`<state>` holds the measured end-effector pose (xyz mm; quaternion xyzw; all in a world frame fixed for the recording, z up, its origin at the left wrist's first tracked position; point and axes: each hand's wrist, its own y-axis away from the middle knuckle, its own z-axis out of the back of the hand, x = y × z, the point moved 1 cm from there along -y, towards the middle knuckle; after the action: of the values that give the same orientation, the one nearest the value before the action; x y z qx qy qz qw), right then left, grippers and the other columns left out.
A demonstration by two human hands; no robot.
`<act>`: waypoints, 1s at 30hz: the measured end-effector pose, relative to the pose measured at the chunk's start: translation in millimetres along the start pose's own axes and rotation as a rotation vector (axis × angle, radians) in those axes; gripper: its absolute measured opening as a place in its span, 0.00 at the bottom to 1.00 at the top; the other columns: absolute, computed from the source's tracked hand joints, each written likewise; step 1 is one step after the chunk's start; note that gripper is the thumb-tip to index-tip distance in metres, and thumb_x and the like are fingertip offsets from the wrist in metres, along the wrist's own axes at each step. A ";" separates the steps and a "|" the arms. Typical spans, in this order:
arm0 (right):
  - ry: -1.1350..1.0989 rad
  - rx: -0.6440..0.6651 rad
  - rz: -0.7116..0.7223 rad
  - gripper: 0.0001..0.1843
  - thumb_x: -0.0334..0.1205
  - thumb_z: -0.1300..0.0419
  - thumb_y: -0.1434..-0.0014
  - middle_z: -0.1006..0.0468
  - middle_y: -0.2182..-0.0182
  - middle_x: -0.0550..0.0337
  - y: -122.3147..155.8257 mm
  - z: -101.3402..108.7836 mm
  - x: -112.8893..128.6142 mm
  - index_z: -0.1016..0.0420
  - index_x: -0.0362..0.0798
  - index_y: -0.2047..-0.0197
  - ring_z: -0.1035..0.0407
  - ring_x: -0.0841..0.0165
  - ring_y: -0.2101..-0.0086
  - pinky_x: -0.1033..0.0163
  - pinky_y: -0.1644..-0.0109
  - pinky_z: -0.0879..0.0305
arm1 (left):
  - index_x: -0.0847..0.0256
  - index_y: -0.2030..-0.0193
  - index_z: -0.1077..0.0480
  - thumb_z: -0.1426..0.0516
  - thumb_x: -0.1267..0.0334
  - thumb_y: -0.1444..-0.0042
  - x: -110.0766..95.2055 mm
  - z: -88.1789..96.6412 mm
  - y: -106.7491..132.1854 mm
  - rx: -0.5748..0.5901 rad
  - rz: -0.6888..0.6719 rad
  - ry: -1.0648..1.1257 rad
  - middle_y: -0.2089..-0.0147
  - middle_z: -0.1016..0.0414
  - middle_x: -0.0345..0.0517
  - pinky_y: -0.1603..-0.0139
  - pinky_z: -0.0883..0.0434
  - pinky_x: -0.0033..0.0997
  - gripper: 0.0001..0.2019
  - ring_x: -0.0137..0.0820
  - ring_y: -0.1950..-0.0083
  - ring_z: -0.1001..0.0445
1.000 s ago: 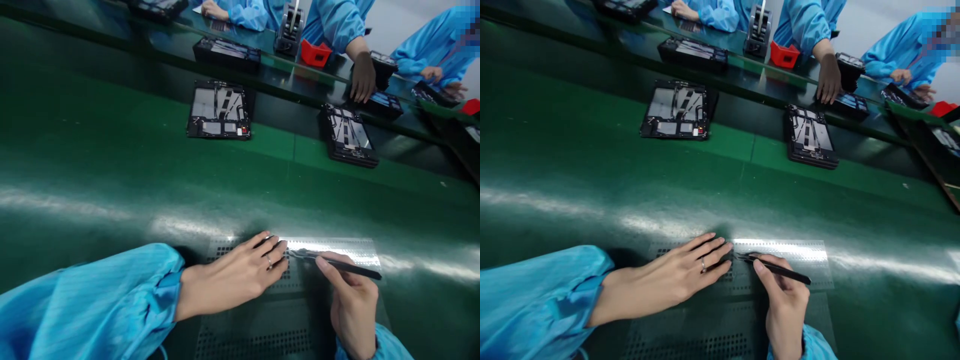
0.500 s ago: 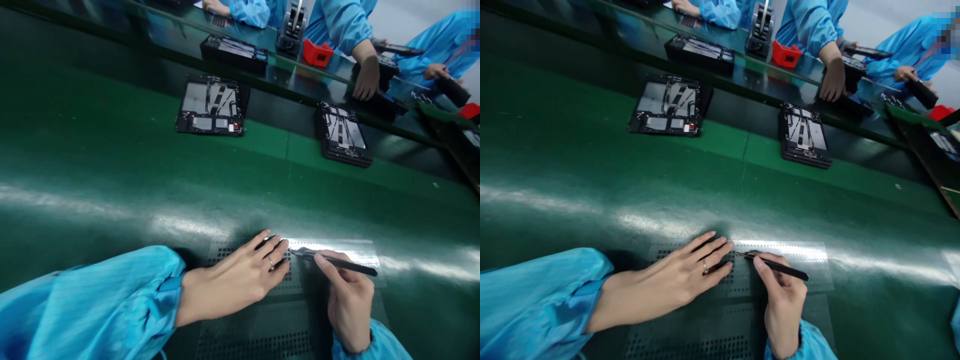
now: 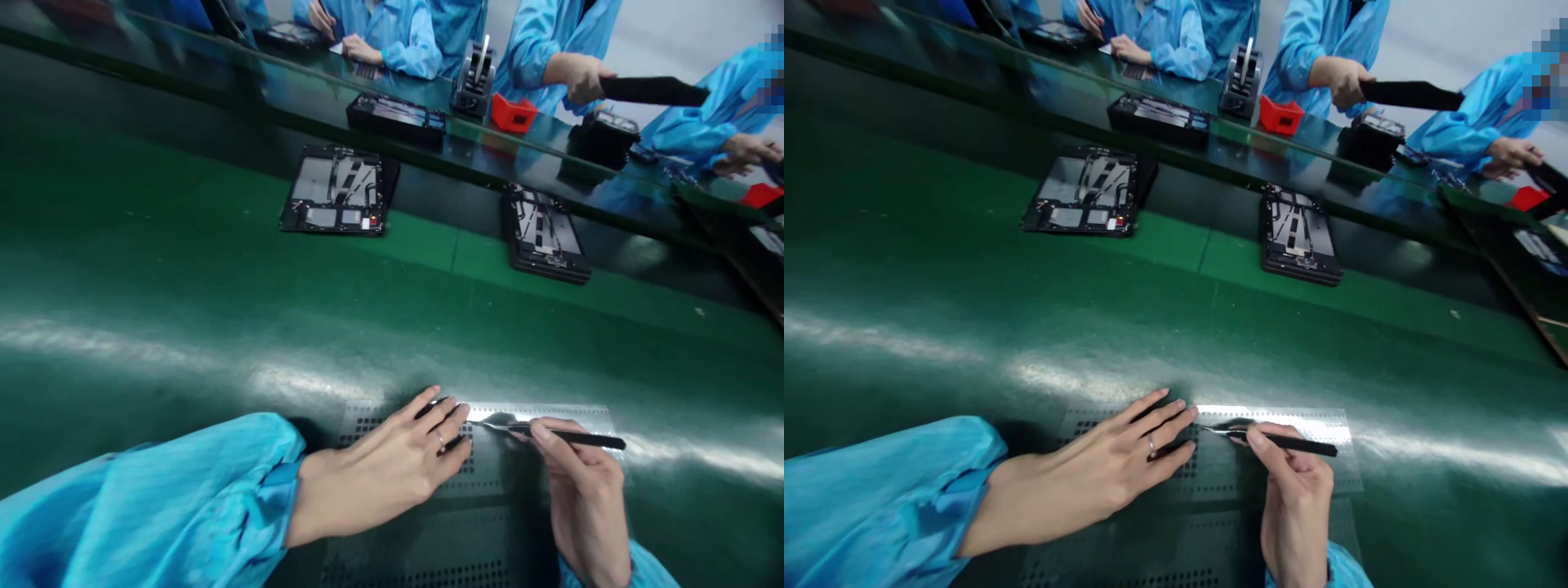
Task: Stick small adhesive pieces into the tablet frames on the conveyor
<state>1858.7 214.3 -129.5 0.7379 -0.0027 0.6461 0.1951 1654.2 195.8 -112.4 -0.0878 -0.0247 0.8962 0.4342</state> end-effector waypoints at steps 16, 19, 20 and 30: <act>-0.229 -0.036 0.200 0.10 0.41 0.44 0.40 0.25 0.66 0.60 -195.7 -13.7 80.6 0.29 0.41 0.63 0.29 0.70 0.65 0.58 0.58 0.32 | 0.64 0.46 0.38 0.47 0.60 0.38 128.7 5.5 -157.9 -0.027 0.550 0.116 0.48 0.34 0.51 0.51 0.31 0.46 0.16 0.37 0.50 0.31; -0.239 -0.078 0.161 0.13 0.43 0.45 0.40 0.27 0.60 0.57 -227.7 -27.5 76.5 0.31 0.42 0.57 0.30 0.68 0.61 0.56 0.56 0.33 | 0.63 0.45 0.39 0.46 0.59 0.39 147.5 -6.2 -175.2 -0.068 0.650 0.082 0.47 0.36 0.51 0.50 0.31 0.46 0.17 0.39 0.49 0.32; -0.239 -0.085 0.145 0.14 0.43 0.44 0.40 0.27 0.59 0.56 -235.7 -33.3 73.7 0.31 0.42 0.56 0.30 0.68 0.61 0.56 0.56 0.33 | 0.63 0.45 0.39 0.46 0.59 0.39 152.3 -9.6 -178.6 -0.080 0.675 0.074 0.46 0.36 0.51 0.50 0.32 0.47 0.17 0.39 0.49 0.32; -0.257 0.063 0.104 0.10 0.40 0.44 0.40 0.27 0.63 0.58 -224.9 -65.0 65.4 0.31 0.42 0.59 0.30 0.71 0.65 0.60 0.61 0.31 | 0.63 0.43 0.41 0.46 0.54 0.40 147.7 -20.5 -175.6 -0.196 0.715 -0.017 0.45 0.37 0.53 0.48 0.33 0.49 0.22 0.41 0.47 0.33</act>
<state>1865.1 457.2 -125.3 0.8191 -0.0457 0.5554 0.1359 1704.0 419.9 -131.4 -0.1249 -0.0820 0.9853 0.0831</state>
